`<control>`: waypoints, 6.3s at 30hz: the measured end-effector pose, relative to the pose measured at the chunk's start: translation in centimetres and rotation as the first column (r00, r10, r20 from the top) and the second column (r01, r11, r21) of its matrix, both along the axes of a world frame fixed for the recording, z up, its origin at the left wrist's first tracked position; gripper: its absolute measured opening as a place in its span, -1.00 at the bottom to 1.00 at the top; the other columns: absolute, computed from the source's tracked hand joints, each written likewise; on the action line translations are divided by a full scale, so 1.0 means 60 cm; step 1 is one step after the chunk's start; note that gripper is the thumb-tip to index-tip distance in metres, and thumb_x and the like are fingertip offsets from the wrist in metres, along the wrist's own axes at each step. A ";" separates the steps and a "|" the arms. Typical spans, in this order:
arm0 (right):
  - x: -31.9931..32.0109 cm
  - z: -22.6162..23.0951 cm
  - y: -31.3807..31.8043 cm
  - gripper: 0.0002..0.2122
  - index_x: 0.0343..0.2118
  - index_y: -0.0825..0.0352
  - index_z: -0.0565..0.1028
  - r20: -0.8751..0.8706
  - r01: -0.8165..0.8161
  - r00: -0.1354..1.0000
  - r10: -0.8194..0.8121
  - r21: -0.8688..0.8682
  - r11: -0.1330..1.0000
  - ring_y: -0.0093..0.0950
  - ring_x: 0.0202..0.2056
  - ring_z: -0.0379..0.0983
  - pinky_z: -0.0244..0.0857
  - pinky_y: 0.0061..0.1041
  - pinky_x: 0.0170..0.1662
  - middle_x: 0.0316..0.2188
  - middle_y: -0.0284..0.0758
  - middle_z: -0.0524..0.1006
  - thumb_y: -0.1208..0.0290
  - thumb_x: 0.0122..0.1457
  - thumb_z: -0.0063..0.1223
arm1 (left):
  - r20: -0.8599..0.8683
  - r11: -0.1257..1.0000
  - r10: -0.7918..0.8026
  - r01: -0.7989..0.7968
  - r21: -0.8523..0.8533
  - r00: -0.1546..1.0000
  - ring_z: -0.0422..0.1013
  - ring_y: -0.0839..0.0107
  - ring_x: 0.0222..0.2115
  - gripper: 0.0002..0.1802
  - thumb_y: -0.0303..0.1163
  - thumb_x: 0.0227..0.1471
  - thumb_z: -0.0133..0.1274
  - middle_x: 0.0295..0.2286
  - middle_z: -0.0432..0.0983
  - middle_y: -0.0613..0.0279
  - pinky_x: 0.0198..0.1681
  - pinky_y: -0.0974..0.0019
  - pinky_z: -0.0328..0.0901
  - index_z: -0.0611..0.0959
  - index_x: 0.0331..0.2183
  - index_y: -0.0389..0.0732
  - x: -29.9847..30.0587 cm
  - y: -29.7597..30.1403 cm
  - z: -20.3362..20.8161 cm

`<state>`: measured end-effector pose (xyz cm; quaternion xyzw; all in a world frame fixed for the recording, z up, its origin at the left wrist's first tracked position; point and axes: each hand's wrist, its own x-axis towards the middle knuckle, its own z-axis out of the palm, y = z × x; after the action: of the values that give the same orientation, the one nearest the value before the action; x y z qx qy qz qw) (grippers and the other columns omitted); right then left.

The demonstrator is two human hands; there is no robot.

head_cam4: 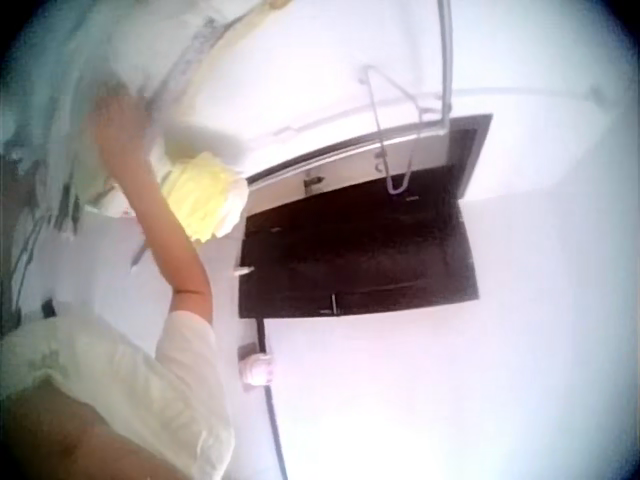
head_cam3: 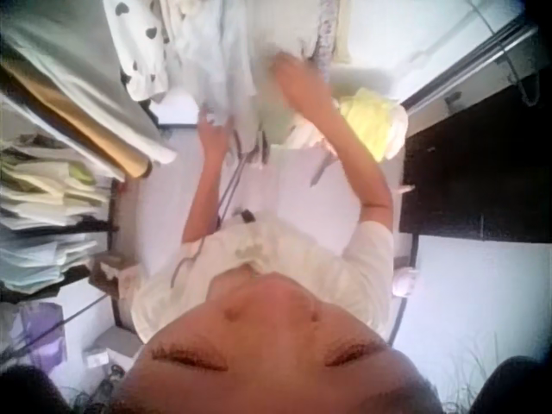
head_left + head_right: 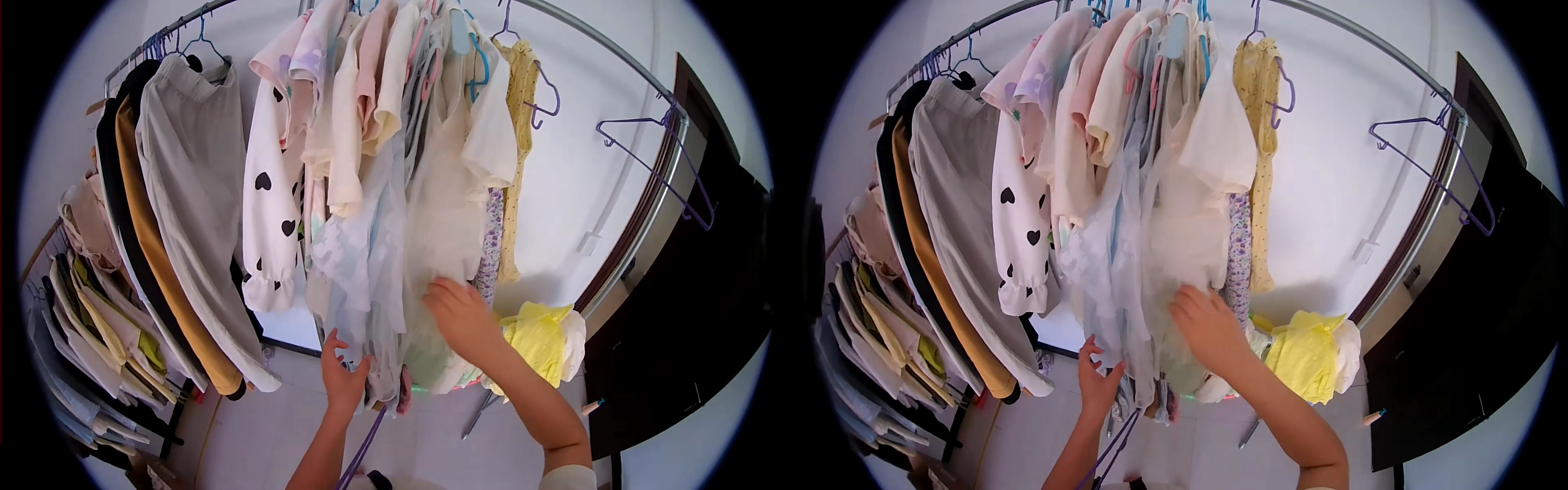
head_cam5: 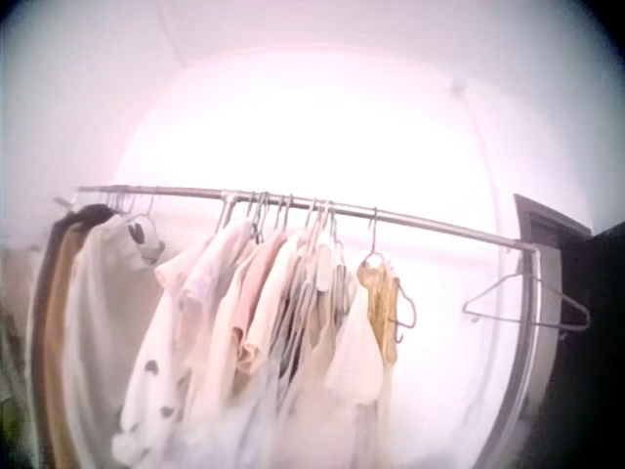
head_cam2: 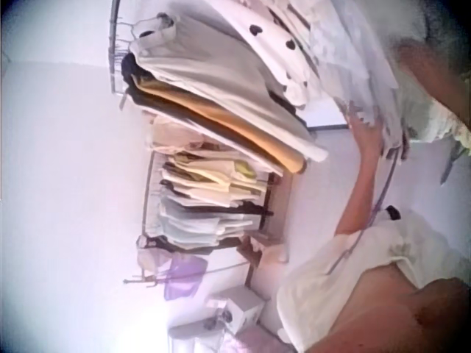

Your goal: The person hangs clothes onto a garment rack using hangers, removes garments from hangers, and folds a pair of shorts by hand.

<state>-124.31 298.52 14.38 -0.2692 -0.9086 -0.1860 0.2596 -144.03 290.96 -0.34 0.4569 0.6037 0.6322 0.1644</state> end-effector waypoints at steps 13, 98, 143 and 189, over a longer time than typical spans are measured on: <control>0.008 0.002 -0.100 -0.76 -0.34 0.32 0.42 -0.235 -0.311 0.935 0.266 -0.182 0.933 -0.30 -0.20 0.33 0.19 -0.31 -0.10 -0.35 -0.28 0.43 0.50 -0.16 0.09 | -0.039 0.992 -0.082 0.077 -0.103 0.996 0.16 0.10 0.01 -0.75 -0.45 -0.21 0.12 -0.01 0.17 -0.06 -0.12 0.20 0.21 0.47 -0.37 -0.18 0.000 -0.004 -0.020; 0.229 -0.285 -0.293 -0.86 -0.54 0.33 0.53 -0.599 -0.584 0.785 -0.158 -0.800 0.135 -0.64 -0.66 0.33 0.19 -0.63 -0.60 -0.60 -0.38 0.52 0.42 0.02 -0.03 | 0.924 0.908 -0.382 0.190 0.373 0.011 -0.09 0.47 -0.75 -0.42 -0.14 0.10 -0.31 -0.89 -0.09 0.38 -0.51 0.36 -0.03 0.08 -0.89 -0.04 0.169 -0.319 0.057; -0.070 -0.076 -0.218 -0.78 -0.15 0.38 0.30 -0.734 -0.478 0.547 -0.403 -0.669 0.570 -0.53 -0.25 0.43 0.31 -0.60 -0.28 -0.22 -0.31 0.41 0.52 0.12 -0.13 | 0.722 0.685 -0.674 0.501 0.529 0.159 0.20 0.63 -0.69 -0.93 -0.33 0.03 -0.01 -0.63 0.34 0.42 -0.56 0.47 0.12 0.44 -0.44 -0.06 -0.209 -0.038 0.175; -0.246 -0.086 -0.109 -0.66 -0.15 0.30 0.42 -0.763 -0.338 0.589 -0.268 -0.533 0.775 -0.47 -0.26 0.42 0.34 -0.63 -0.33 0.12 -0.17 0.01 0.70 -0.03 -0.17 | 0.720 0.850 -0.527 0.264 0.456 0.451 0.37 0.52 -0.56 -0.80 -0.36 0.05 -0.09 -0.40 0.54 0.21 -0.51 0.53 0.21 0.50 -0.27 -0.21 -0.315 -0.154 0.220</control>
<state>-139.07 291.98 9.22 -0.3741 -0.7009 0.2777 0.5401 -162.93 281.75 12.87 0.2531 0.2340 0.7911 0.5053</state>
